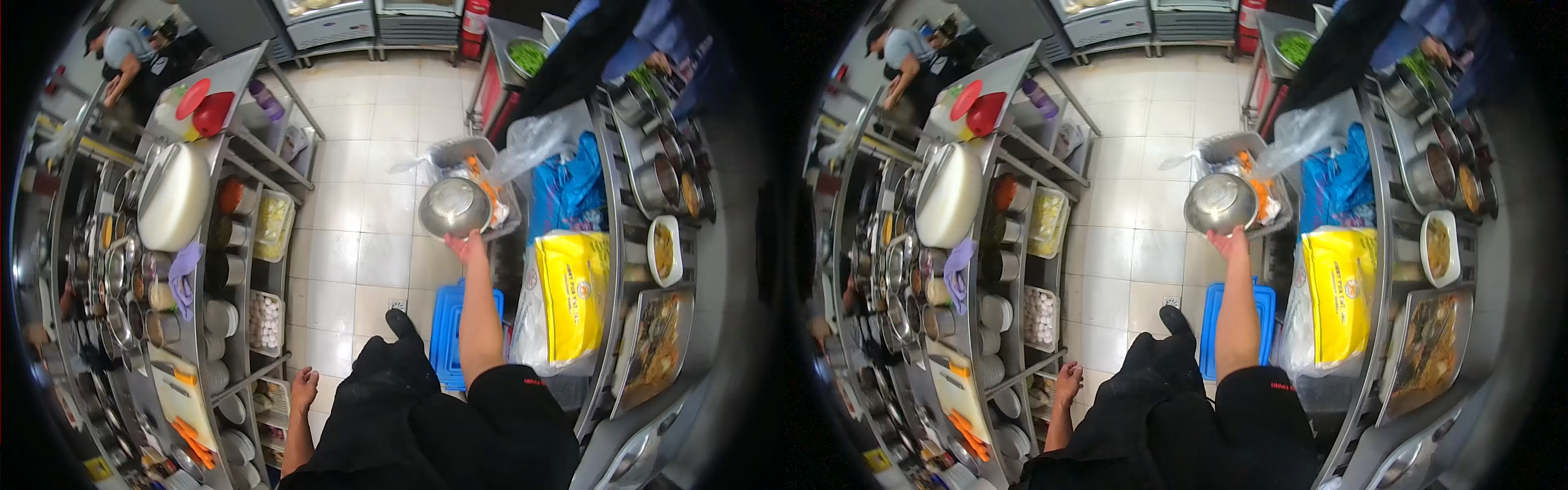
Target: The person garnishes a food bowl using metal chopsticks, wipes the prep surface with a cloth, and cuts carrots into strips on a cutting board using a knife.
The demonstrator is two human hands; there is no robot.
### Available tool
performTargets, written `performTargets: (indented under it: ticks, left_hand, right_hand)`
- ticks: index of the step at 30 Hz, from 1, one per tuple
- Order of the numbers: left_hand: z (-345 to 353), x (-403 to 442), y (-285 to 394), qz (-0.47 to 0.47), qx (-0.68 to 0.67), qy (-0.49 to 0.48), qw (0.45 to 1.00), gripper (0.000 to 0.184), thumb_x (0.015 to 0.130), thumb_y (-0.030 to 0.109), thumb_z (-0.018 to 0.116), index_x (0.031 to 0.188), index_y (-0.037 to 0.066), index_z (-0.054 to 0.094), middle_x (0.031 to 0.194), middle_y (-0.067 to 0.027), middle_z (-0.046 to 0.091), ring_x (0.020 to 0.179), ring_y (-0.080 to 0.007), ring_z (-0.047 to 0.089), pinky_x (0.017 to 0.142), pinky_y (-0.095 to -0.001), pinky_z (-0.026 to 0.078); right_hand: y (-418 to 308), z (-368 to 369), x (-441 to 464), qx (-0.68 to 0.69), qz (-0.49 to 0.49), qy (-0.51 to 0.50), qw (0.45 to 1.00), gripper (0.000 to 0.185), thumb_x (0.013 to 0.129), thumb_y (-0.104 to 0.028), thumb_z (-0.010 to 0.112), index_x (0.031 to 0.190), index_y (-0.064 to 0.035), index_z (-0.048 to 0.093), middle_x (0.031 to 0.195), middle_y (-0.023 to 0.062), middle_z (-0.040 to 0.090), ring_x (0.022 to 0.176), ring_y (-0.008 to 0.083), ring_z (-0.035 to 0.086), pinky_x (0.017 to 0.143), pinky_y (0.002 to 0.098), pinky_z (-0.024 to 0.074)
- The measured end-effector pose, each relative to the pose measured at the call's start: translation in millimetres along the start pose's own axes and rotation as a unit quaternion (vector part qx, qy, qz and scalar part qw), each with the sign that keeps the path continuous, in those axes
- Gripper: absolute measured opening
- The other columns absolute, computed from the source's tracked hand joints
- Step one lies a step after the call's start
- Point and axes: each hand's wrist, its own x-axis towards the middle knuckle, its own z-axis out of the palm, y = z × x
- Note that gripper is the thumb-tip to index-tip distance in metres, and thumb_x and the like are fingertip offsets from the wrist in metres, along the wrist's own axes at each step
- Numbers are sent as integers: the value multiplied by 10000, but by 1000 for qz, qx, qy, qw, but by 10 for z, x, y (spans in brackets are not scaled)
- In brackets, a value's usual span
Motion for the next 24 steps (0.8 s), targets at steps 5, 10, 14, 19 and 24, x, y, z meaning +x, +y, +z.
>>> performTargets:
  ticks: [5, 10, 14, 19, 24]
  left_hand:
    - [44, -122, -38, 50, -54, 3, 997, 520, 926, 321, 628, 1325, 7, 512, 1230, -218, 612, 1154, -281, 595, 942, -371, 489]
    - [-260, -383, -49, 99, -174, 82, 976, 493, 950, 323, 608, 1318, 8, 516, 1253, -200, 607, 1182, -272, 586, 974, -366, 473]
    - [-822, -721, -437, 67, -386, 116, 913, 548, 952, 377, 603, 1378, 61, 465, 1297, -172, 573, 1163, -264, 586, 948, -411, 496]
    - [-1680, -1222, -696, 229, -719, 183, 630, 695, 932, 333, 636, 1474, 72, 288, 1386, -145, 475, 1204, -240, 537, 956, -445, 494]
    - [-2337, -1355, -1233, 181, -652, 331, 657, 705, 752, -39, 507, 1430, -13, 314, 1335, -145, 491, 1213, -239, 502, 1044, -341, 381]
  right_hand:
    - [1135, 874, -1203, -396, -177, -20, 901, 290, 928, -183, 580, 1101, 48, 564, 989, 219, 653, 829, 350, 685, 793, 441, 572]
    - [2407, 1327, -1871, -557, -504, -306, 585, 182, 701, 41, 735, 859, -26, 672, 919, 114, 671, 853, 265, 675, 767, 335, 531]
    - [3595, 1918, -2845, -526, -469, -517, 486, 246, 692, 33, 702, 924, -38, 666, 987, 152, 649, 963, 348, 642, 809, 384, 519]
    - [4775, 2044, -3727, -534, -308, -675, 406, 332, 736, -8, 705, 1062, -15, 640, 1059, 161, 662, 935, 314, 665, 799, 365, 530]
    - [5792, 2315, -4405, -619, -273, -543, 497, 518, 794, -77, 697, 1271, 9, 516, 1065, 179, 666, 892, 293, 669, 769, 368, 540]
